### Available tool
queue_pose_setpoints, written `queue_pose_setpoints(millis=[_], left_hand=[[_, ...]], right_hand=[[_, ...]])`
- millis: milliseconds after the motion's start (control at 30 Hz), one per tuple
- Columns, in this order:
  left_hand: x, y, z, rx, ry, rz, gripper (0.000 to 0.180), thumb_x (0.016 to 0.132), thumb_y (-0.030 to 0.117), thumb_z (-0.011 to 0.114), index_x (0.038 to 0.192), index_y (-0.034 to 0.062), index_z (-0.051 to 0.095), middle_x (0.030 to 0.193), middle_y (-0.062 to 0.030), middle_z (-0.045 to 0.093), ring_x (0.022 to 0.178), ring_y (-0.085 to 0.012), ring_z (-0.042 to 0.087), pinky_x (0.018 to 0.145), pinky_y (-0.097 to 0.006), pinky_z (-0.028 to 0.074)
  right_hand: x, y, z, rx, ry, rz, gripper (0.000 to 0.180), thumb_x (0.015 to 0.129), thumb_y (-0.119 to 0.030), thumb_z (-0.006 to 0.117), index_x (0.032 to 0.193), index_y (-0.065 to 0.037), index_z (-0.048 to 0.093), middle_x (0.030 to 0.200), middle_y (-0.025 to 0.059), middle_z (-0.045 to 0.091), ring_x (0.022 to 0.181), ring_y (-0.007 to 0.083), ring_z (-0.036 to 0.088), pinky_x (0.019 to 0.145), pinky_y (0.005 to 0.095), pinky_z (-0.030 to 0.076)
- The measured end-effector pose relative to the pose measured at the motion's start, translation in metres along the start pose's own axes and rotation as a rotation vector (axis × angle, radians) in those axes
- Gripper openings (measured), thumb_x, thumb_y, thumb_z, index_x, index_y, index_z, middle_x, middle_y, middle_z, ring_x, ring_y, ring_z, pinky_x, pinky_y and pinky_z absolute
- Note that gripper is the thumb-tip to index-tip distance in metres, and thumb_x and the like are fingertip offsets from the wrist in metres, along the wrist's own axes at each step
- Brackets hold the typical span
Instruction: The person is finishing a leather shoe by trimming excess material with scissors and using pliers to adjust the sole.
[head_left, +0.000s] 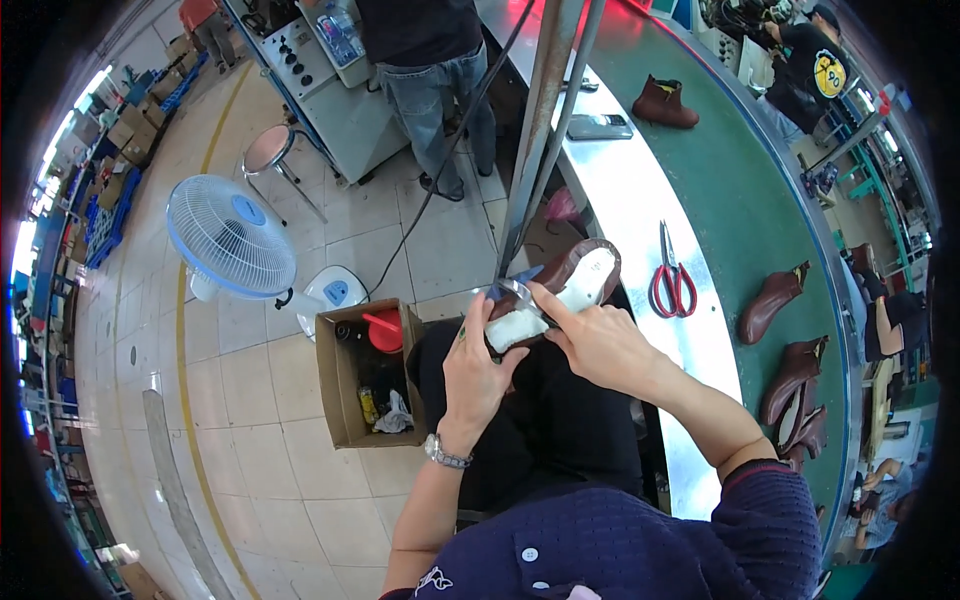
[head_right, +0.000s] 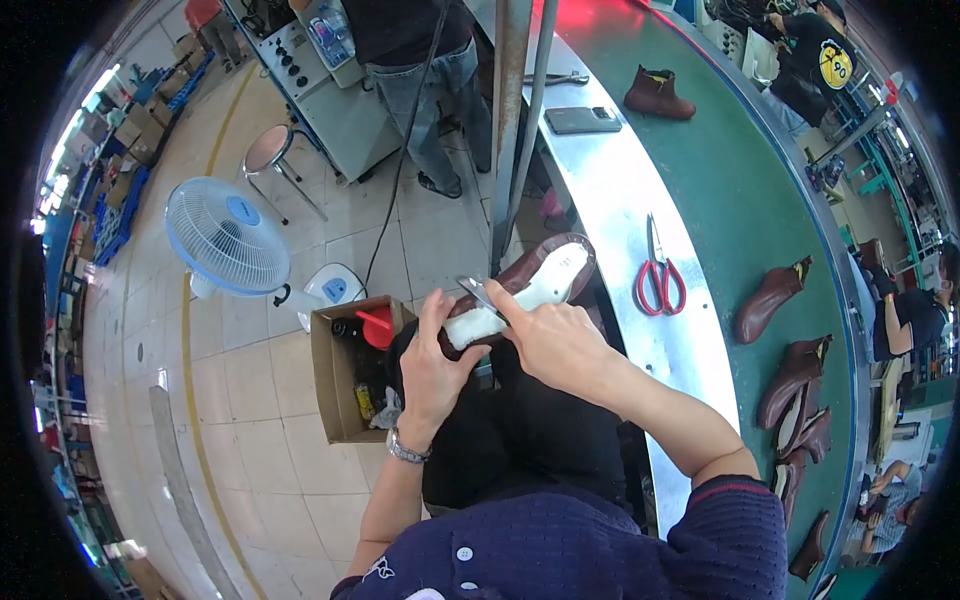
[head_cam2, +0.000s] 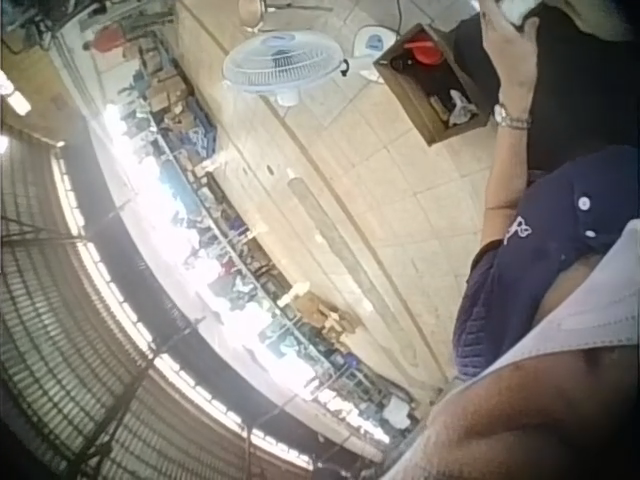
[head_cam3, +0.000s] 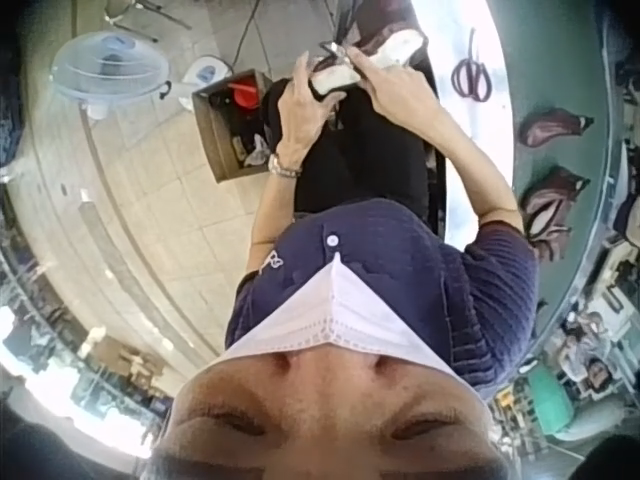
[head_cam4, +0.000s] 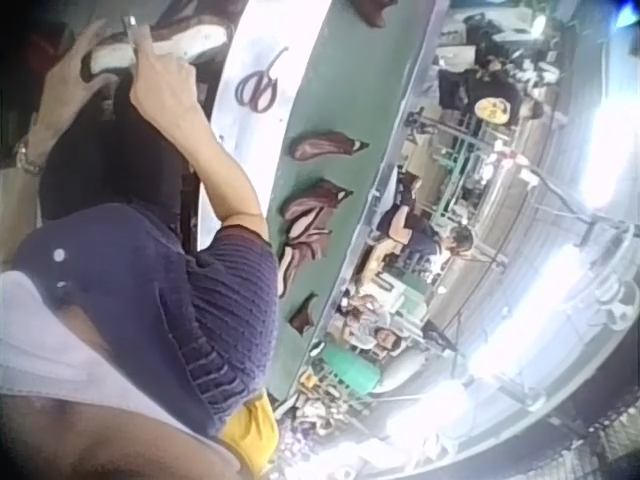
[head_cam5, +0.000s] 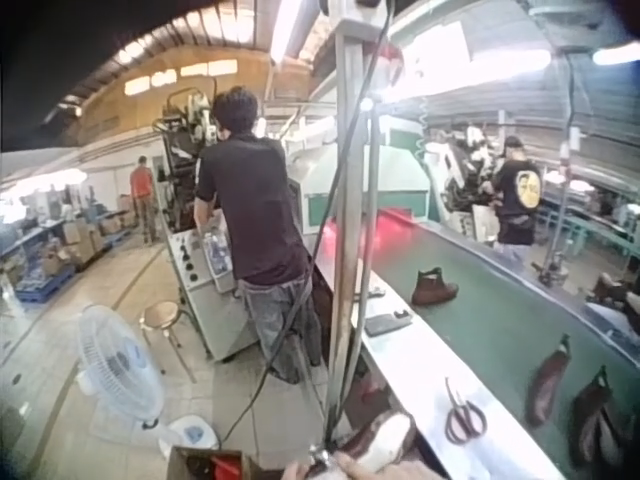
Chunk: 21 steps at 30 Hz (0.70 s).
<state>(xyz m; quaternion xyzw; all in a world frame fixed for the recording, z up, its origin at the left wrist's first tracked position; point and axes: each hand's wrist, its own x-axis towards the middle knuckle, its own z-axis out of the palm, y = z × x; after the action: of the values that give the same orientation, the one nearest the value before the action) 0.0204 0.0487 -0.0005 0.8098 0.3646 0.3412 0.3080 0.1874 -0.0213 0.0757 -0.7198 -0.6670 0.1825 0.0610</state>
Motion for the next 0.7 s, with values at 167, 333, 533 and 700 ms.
queue_pose_setpoints(millis=[167, 333, 533, 700], left_hand=[[0.012, -0.002, -0.015, -0.103, -0.177, -0.018, 0.092, 0.066, 0.012, 0.084, 0.143, 0.0046, 0.033, 0.122, -0.0143, 0.063, 0.107, -0.0321, 0.063, 0.09, -0.036, 0.05], [0.018, -0.026, -0.044, -0.198, -0.406, 0.126, 0.093, 0.07, 0.003, 0.076, 0.149, 0.0109, 0.027, 0.148, -0.0157, 0.04, 0.135, -0.0269, 0.042, 0.109, -0.035, 0.036], [-0.075, -0.024, -0.023, -1.278, -0.236, -0.982, 0.063, 0.098, 0.041, 0.052, 0.15, 0.0144, 0.028, 0.142, -0.0087, 0.048, 0.119, -0.0205, 0.054, 0.099, -0.037, 0.044], [-0.091, -0.024, -0.012, -1.859, -0.279, -1.058, 0.063, 0.099, 0.055, 0.037, 0.139, 0.0077, 0.046, 0.126, -0.0142, 0.061, 0.108, -0.0276, 0.063, 0.095, -0.042, 0.05]], right_hand=[[-0.009, -0.002, 0.016, 0.127, 0.125, 0.039, 0.056, 0.092, -0.018, 0.054, 0.143, -0.009, 0.032, 0.064, 0.0226, 0.062, 0.061, 0.0428, 0.063, 0.057, 0.0524, 0.049], [-0.044, 0.026, 0.007, 0.189, 0.363, -0.031, 0.05, 0.091, -0.013, 0.056, 0.137, -0.004, 0.039, 0.078, 0.0255, 0.065, 0.077, 0.0457, 0.064, 0.07, 0.0527, 0.049], [-0.091, -0.005, 0.005, 0.511, -0.16, 0.433, 0.053, 0.094, -0.013, 0.055, 0.143, -0.008, 0.035, 0.074, 0.0184, 0.066, 0.066, 0.0286, 0.069, 0.065, 0.0384, 0.053], [-0.081, -0.032, 0.007, 0.292, -0.302, 0.053, 0.061, 0.093, -0.008, 0.053, 0.148, -0.018, 0.031, 0.087, 0.0166, 0.067, 0.075, 0.026, 0.069, 0.069, 0.0358, 0.054]])
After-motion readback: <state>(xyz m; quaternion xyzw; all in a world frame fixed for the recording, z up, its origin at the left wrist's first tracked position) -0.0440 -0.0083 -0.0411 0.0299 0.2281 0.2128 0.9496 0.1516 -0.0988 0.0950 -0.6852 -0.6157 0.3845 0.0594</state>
